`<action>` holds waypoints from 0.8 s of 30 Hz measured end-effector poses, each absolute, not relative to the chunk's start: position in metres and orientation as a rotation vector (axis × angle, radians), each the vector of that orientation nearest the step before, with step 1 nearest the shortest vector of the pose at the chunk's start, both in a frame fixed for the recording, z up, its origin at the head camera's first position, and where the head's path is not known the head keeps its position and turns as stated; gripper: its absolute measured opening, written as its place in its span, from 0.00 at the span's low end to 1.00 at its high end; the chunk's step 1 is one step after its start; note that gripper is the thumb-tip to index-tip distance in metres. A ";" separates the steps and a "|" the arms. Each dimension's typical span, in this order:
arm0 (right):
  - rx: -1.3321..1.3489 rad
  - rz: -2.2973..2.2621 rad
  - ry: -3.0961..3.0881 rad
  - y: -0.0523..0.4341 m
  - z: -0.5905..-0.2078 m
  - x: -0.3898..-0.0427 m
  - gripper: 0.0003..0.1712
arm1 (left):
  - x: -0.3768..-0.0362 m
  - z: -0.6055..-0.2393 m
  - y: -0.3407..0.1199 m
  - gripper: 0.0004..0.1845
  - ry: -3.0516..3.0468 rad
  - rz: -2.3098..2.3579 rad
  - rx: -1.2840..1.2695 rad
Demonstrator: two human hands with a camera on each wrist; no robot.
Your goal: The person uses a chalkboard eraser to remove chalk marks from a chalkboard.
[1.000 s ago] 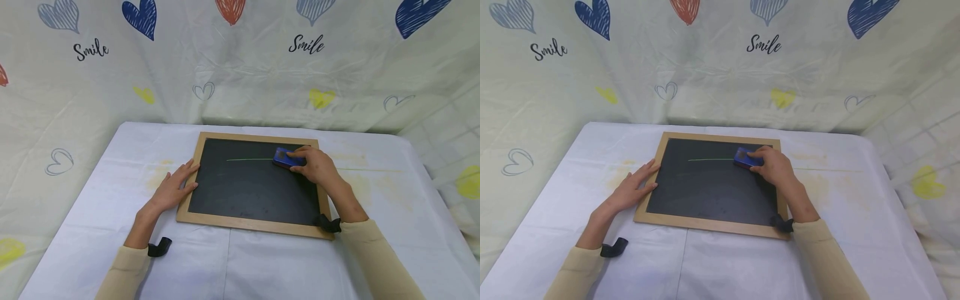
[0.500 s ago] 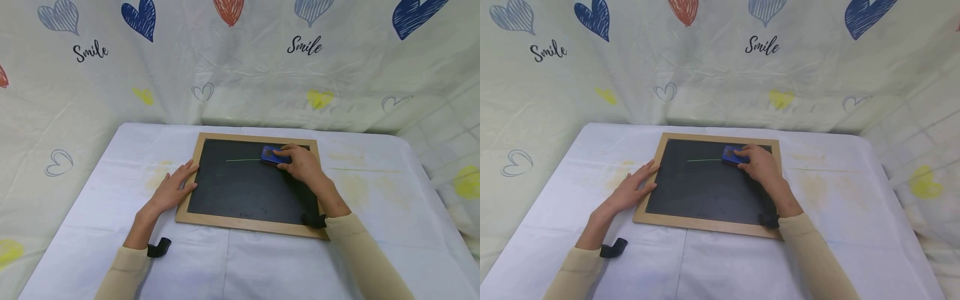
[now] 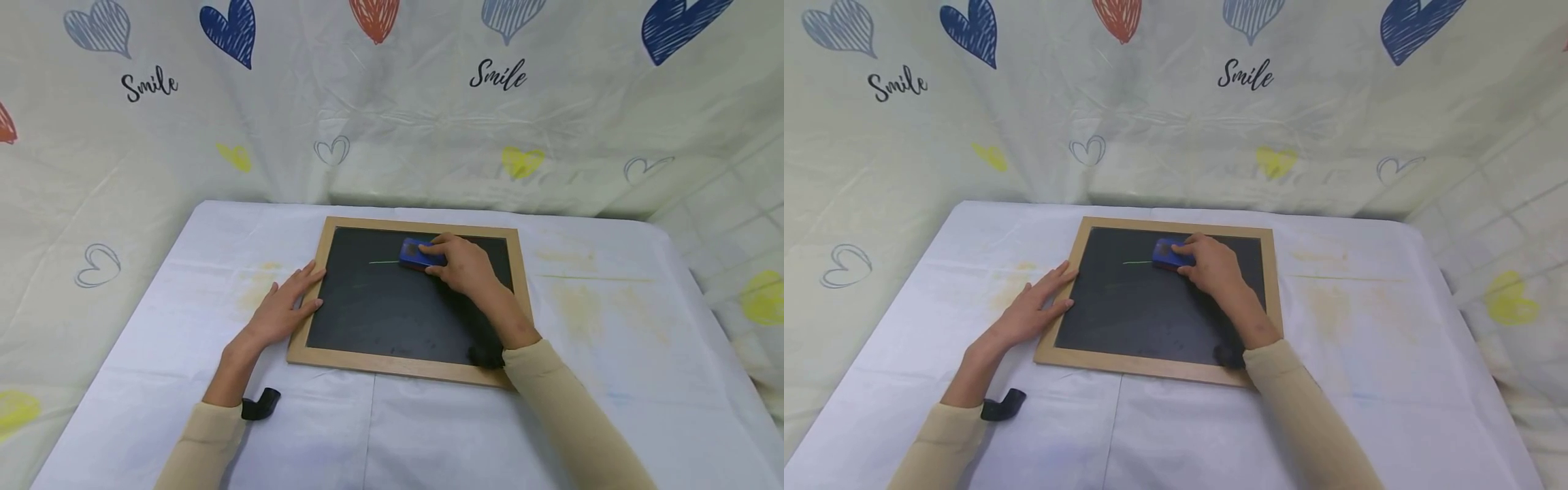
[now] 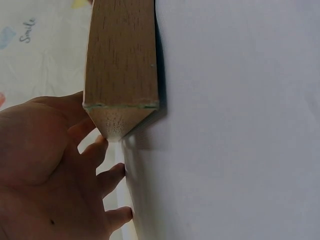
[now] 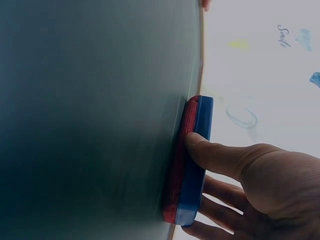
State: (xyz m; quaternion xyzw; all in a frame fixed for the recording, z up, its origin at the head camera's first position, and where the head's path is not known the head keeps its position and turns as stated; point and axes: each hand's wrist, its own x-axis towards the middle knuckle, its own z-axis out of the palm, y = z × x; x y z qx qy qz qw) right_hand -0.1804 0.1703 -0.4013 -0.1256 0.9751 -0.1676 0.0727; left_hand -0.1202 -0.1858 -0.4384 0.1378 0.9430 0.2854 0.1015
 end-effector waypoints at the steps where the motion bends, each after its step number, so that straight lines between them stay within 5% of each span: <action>1: -0.383 -0.501 2.927 0.167 -0.401 -0.181 0.30 | -0.120 -0.439 -0.186 0.35 2.785 0.845 0.408; 24: -0.512 -0.378 2.962 0.087 -0.402 -0.187 0.30 | -0.121 -0.439 -0.187 0.35 2.782 0.870 0.424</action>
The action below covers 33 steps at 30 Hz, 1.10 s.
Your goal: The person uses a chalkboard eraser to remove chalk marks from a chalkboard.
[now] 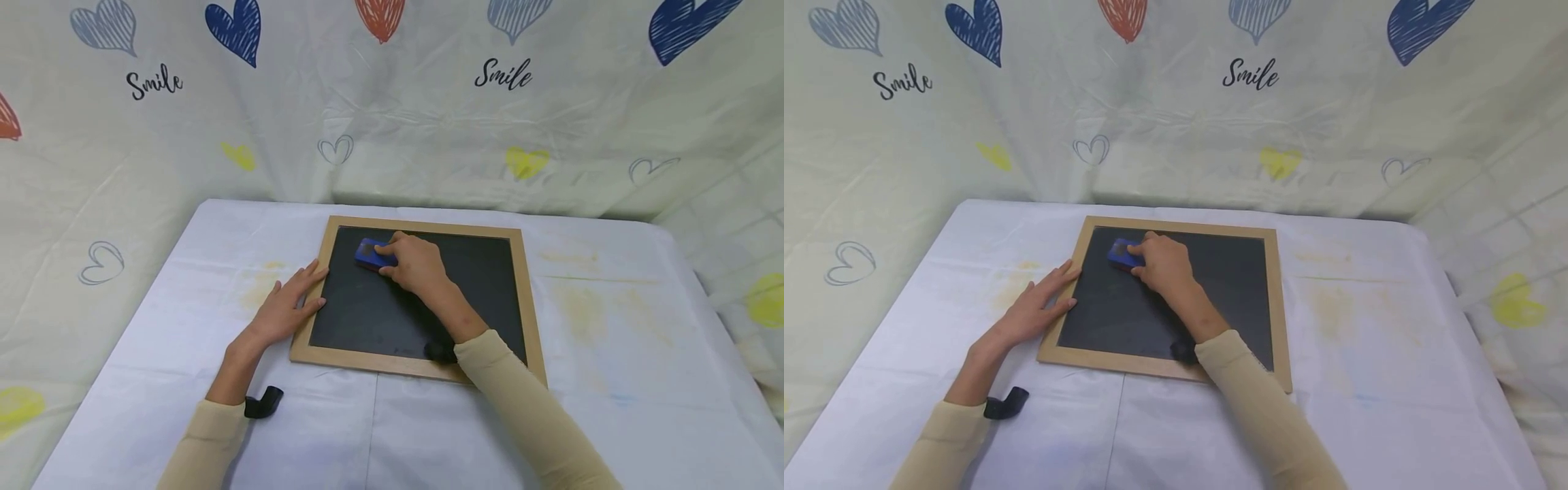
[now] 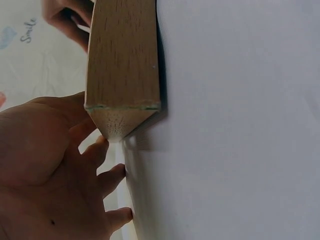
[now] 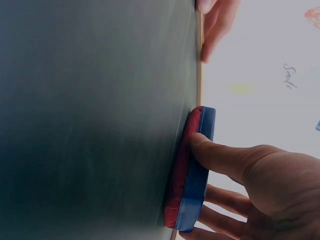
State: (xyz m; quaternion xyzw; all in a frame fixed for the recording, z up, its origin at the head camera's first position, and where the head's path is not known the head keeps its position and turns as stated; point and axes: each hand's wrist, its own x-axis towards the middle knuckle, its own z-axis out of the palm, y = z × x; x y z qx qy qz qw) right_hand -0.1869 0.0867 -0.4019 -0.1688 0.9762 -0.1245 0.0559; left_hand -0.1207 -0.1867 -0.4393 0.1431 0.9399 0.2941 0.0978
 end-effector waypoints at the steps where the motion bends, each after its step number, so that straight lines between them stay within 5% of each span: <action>1: -0.513 -0.377 2.963 0.084 -0.402 -0.187 0.30 | -0.121 -0.439 -0.187 0.34 2.784 0.867 0.426; 20: -0.580 -0.212 3.023 0.032 -0.404 -0.168 0.32 | -0.122 -0.439 -0.189 0.34 2.773 0.856 0.416; 33: -0.399 -0.282 3.046 0.035 -0.404 -0.166 0.31 | -0.123 -0.440 -0.191 0.34 2.774 0.857 0.420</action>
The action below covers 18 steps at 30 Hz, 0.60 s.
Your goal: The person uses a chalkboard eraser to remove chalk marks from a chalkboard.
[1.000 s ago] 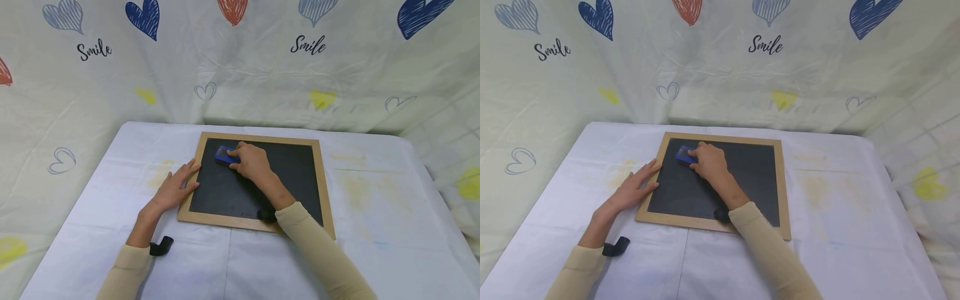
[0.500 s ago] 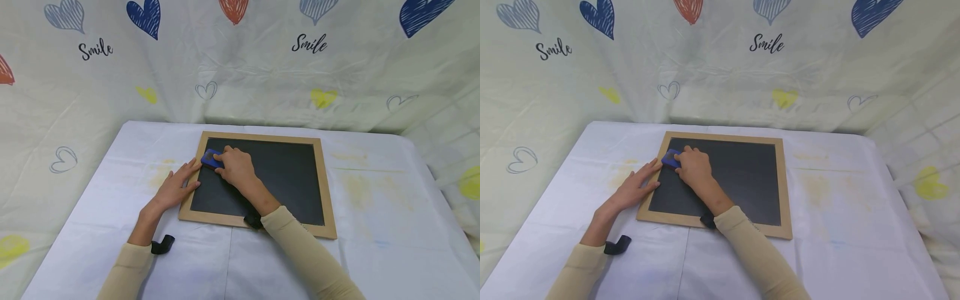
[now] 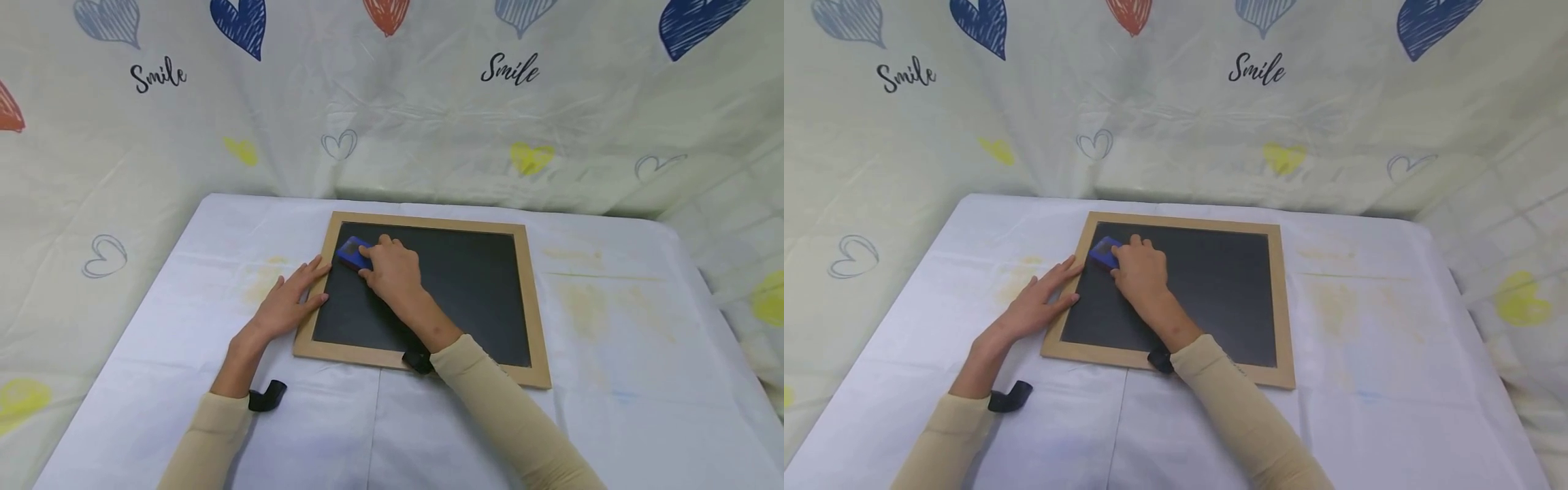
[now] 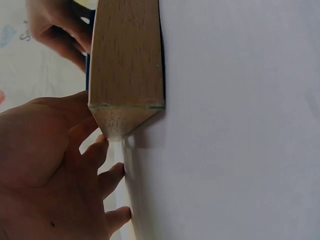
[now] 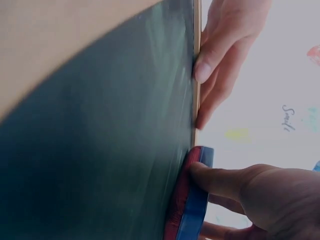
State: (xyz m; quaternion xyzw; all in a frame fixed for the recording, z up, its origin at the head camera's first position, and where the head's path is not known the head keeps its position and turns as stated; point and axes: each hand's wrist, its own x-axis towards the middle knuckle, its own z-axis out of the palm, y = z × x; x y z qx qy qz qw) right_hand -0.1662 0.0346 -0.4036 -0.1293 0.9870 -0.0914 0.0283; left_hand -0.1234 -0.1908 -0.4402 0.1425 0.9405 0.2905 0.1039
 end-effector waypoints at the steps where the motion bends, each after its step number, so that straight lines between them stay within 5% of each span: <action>1: -0.376 -0.280 3.046 0.038 -0.403 -0.167 0.31 | -0.124 -0.440 -0.190 0.34 2.773 0.856 0.423; 18: -0.120 -0.424 3.010 0.114 -0.399 -0.176 0.31 | -0.122 -0.440 -0.188 0.36 2.770 0.844 0.382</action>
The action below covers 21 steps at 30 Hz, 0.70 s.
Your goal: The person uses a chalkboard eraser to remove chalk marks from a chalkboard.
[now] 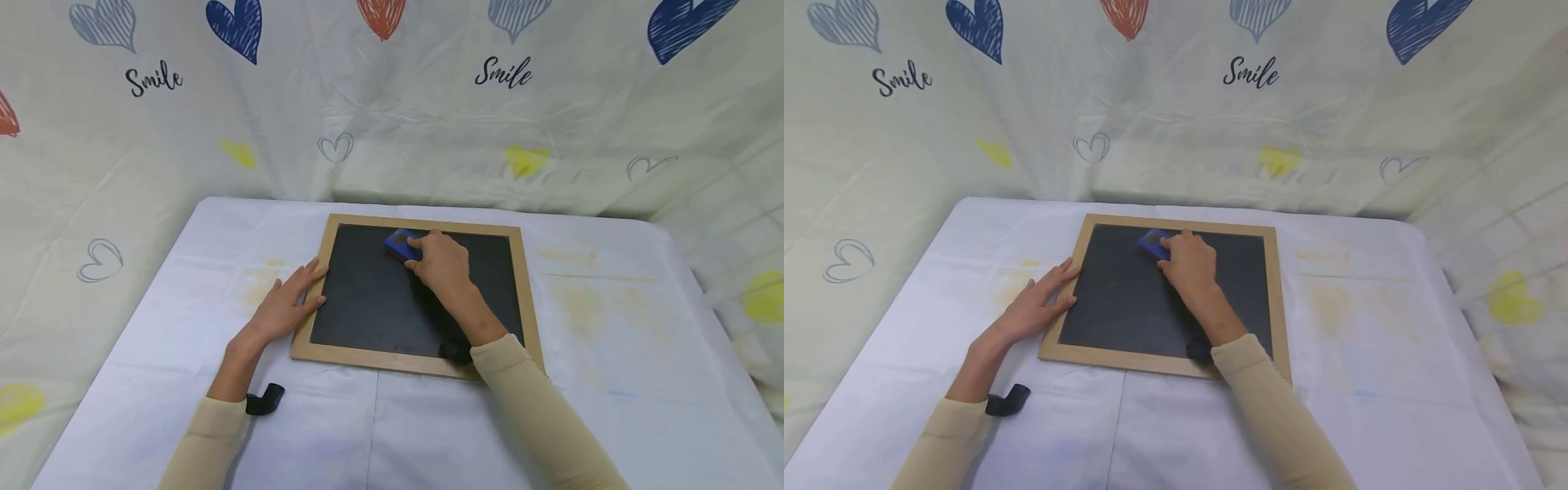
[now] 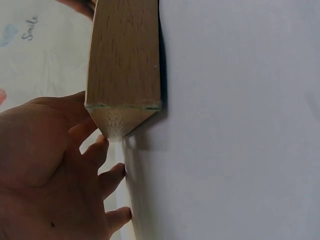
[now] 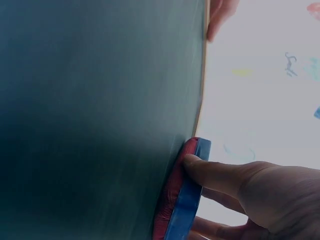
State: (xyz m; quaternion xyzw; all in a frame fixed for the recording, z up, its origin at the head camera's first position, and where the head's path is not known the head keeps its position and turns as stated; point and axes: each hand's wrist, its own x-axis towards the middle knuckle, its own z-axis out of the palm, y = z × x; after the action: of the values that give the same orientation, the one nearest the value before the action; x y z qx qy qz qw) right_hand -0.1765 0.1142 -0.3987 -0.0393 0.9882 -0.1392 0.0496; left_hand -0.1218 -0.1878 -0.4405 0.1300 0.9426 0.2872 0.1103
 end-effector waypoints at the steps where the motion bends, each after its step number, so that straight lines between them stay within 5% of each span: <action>1: -0.105 -0.431 3.010 0.119 -0.399 -0.177 0.31 | -0.122 -0.441 -0.188 0.36 2.767 0.843 0.382; 21: 0.075 -0.521 3.006 0.202 -0.397 -0.163 0.33 | -0.124 -0.443 -0.188 0.36 2.763 0.844 0.381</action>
State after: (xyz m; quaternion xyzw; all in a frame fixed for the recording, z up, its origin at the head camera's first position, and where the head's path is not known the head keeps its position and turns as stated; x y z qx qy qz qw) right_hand -0.1631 0.2019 -0.3965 0.0247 0.9840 -0.1706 0.0450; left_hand -0.1237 -0.1878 -0.4427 0.1299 0.9420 0.2877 0.1138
